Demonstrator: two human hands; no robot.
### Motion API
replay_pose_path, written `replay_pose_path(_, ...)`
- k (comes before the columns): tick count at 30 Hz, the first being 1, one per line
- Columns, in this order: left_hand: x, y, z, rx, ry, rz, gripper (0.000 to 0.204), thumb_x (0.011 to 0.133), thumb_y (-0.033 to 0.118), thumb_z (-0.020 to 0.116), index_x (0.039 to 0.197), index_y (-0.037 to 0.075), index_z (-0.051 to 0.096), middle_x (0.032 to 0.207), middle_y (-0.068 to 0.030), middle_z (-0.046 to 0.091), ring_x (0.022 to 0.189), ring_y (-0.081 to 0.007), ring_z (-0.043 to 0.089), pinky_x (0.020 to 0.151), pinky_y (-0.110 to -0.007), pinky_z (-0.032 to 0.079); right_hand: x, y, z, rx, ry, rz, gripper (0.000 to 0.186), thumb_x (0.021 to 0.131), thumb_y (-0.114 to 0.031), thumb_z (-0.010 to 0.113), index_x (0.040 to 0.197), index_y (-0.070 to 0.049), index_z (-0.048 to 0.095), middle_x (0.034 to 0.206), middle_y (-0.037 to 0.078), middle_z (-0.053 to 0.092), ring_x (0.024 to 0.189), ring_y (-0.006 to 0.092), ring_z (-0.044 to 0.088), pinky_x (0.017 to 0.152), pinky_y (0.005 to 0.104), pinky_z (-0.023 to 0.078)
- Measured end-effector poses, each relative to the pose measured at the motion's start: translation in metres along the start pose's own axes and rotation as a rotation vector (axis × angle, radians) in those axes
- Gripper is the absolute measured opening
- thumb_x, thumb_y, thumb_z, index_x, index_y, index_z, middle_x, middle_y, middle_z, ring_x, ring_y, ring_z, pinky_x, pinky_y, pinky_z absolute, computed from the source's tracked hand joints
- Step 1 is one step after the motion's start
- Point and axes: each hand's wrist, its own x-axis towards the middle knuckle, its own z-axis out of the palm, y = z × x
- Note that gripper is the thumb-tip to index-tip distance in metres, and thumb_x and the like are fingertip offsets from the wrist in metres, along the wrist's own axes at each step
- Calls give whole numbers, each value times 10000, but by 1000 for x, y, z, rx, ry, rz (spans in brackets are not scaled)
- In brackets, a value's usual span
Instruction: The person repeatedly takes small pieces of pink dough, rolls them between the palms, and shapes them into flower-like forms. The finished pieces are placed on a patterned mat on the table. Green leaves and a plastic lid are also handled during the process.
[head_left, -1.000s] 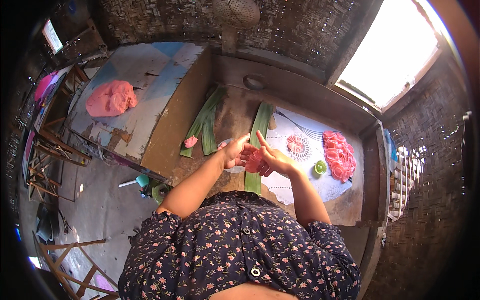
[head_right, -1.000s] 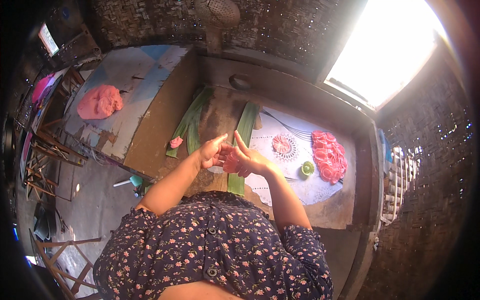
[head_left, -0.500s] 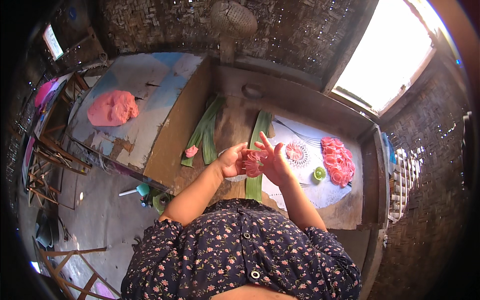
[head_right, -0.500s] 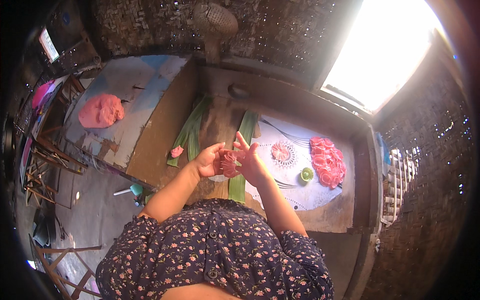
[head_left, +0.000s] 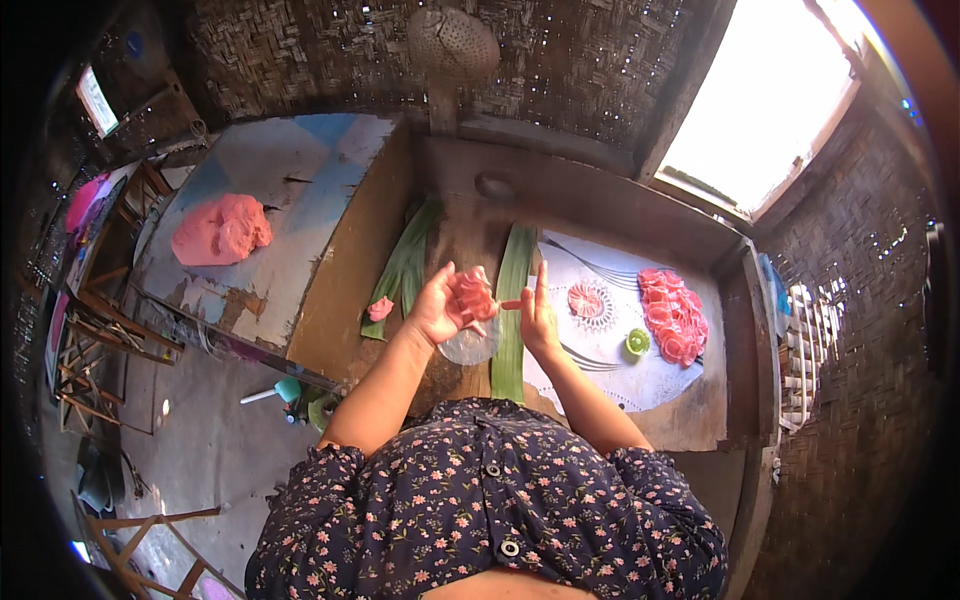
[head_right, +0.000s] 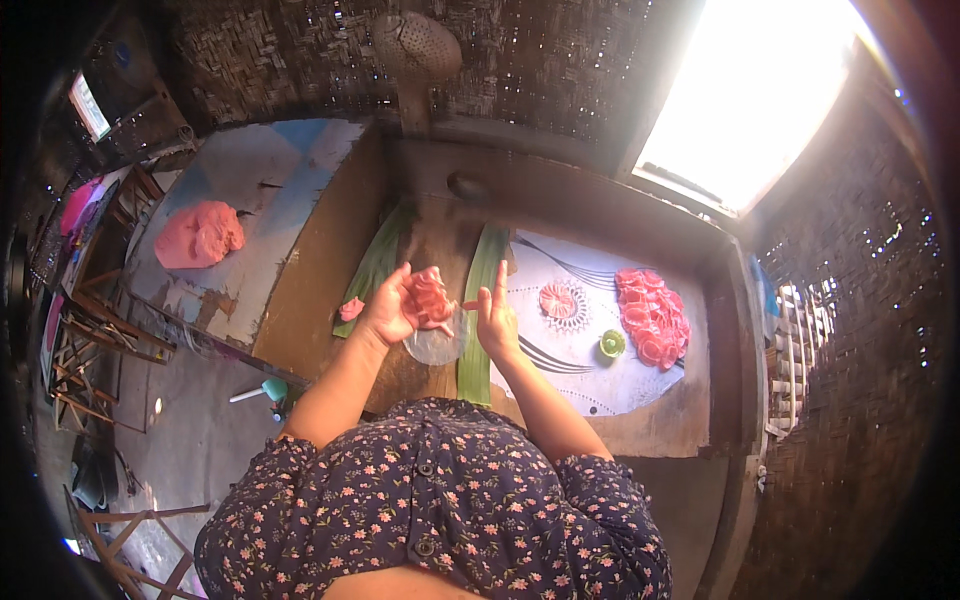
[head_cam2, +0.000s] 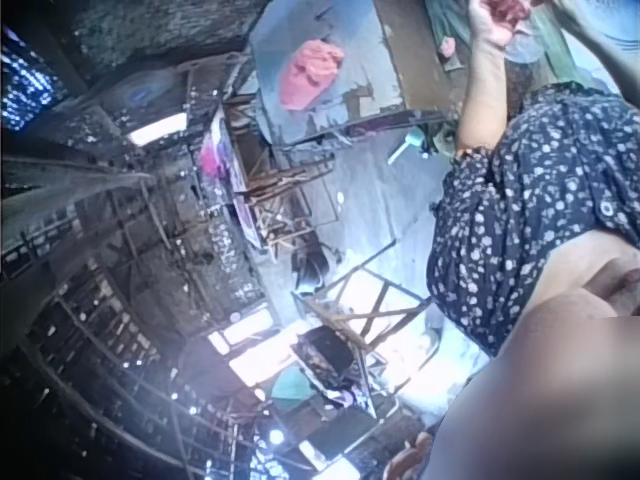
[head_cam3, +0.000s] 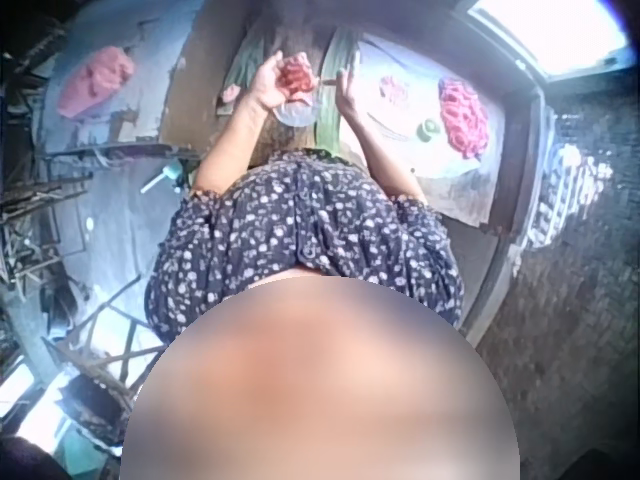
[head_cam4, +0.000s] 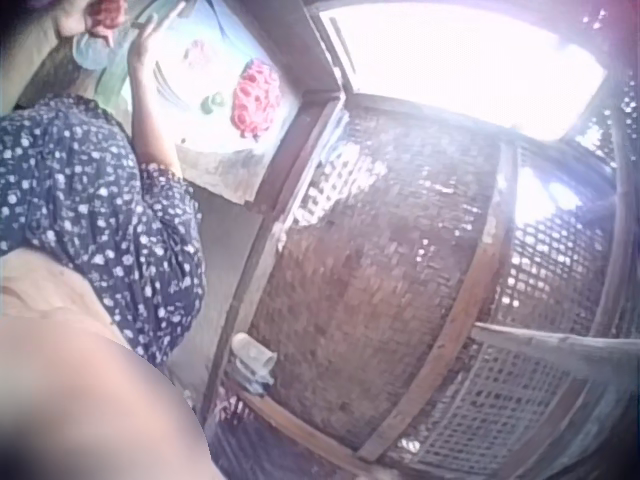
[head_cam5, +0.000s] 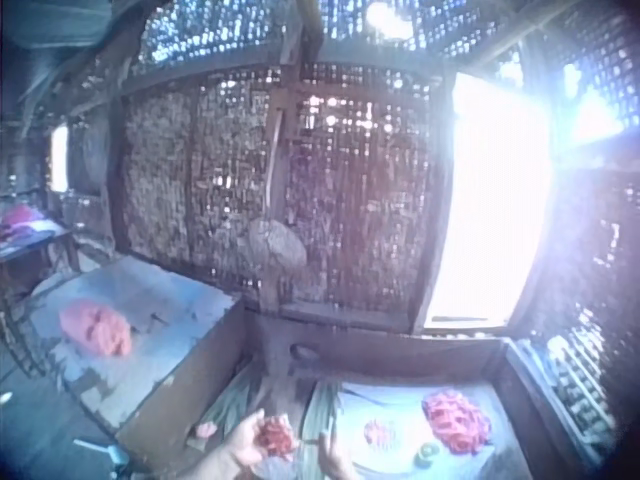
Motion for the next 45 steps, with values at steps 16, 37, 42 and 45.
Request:
replay_pose_path(16,-40,30,-11,-82,81,268,436,934,416,384,1060,52,590,1027,-103,618,956,-242,596,882,-428,473,22,-6,46,-513,-183,-376,147,664,-133,690,807,-106,675,1129,112,516,1116,323,431,931,447,358)
replay_pose_path(37,-26,21,5,-280,191,431,460,955,385,299,1060,33,576,1028,-123,605,966,-233,581,900,-399,454,20,-23,51,53,-289,139,171,695,-73,726,803,-32,601,695,-4,569,643,96,530,625,212,417)
replay_pose_path(42,-25,21,3,-314,177,430,474,950,409,315,1088,25,555,1076,-129,587,1004,-233,567,922,-419,438,15,-30,45,207,-320,143,203,752,-145,682,915,-30,643,888,70,616,852,154,563,763,293,438)
replay_pose_path(45,-23,19,0,-350,127,448,480,948,418,324,1092,17,545,1087,-136,580,1022,-235,561,932,-427,434,13,-40,42,458,-340,298,311,805,-259,648,1015,-31,630,1021,89,585,954,192,538,864,340,418)
